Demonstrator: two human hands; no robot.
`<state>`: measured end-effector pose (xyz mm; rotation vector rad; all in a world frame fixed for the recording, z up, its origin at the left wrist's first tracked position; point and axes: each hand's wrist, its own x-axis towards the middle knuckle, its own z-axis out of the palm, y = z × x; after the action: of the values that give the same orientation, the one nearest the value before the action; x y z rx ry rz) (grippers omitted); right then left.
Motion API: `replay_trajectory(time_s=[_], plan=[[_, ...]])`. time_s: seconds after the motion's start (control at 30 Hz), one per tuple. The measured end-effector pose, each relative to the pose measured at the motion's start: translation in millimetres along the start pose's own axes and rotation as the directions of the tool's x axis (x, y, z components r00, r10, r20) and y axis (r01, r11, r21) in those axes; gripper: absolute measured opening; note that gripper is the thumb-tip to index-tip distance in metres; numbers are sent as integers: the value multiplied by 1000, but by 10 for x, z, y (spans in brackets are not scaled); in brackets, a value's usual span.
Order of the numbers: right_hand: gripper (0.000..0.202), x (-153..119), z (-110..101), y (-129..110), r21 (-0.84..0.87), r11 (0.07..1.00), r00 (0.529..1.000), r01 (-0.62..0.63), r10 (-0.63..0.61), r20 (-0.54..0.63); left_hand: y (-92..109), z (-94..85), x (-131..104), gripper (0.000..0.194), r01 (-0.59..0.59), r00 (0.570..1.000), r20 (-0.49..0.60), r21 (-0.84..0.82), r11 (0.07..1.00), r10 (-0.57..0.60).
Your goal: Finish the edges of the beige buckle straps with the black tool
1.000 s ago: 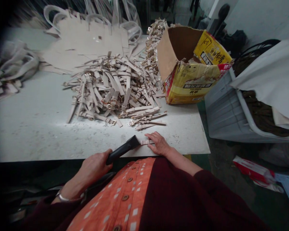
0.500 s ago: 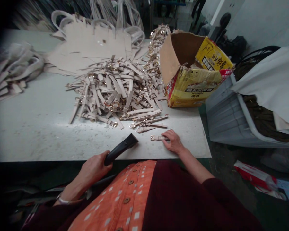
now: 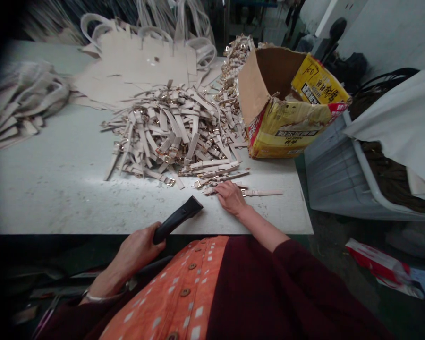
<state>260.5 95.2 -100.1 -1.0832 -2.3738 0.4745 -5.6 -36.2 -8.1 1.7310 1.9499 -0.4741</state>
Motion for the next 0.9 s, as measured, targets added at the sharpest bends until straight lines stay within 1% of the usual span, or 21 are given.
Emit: replay_trajectory(time_s=[0.07,0.13,0.2,0.3,0.4,0.5,0.57,0.63,0.7,0.77,0.83,0.9], plan=[[27,117,62,-60,-47,999,1000,-11,12,20,0,13,2,27,-13,1000,-7,0,1000,13],[23,168,69,-82,-91,995,999,-29,31,26,-13,40,0,26,-27,999,-19,-3,1000,27],[19,175,57,-100,-103,994,999,-38,42,32,-31,66,-4,25,-30,999,-26,-10,1000,29],[16,162,71,-162,-75,996,998,-38,41,45,-61,78,-13,25,-28,999,-27,-25,999,27],[15,168,133,-278,5,999,998,-48,48,51,-89,45,-32,24,-16,1000,-27,-33,999,15],[16,196,186,-410,128,985,992,-119,114,48,-114,-19,-68,23,-2,999,-33,-46,999,0],[19,215,197,-476,199,964,984,-176,165,70,-126,-63,-98,23,6,1000,-30,-59,998,-8],[23,225,194,-512,264,942,975,-209,182,124,-137,-93,-125,23,11,1000,-24,-70,997,-13],[28,217,187,-519,305,929,968,-209,152,200,-147,-100,-141,24,15,1000,-17,-66,998,-16],[33,180,183,-511,298,937,959,-185,105,264,-158,-82,-143,25,13,1000,-10,-49,999,-14],[36,110,179,-499,262,954,956,-145,68,285,-164,-50,-137,26,8,1000,-2,-21,1000,-8],[37,9,172,-492,221,969,963,-114,53,264,-162,-17,-129,28,-3,1000,5,8,1000,3]])
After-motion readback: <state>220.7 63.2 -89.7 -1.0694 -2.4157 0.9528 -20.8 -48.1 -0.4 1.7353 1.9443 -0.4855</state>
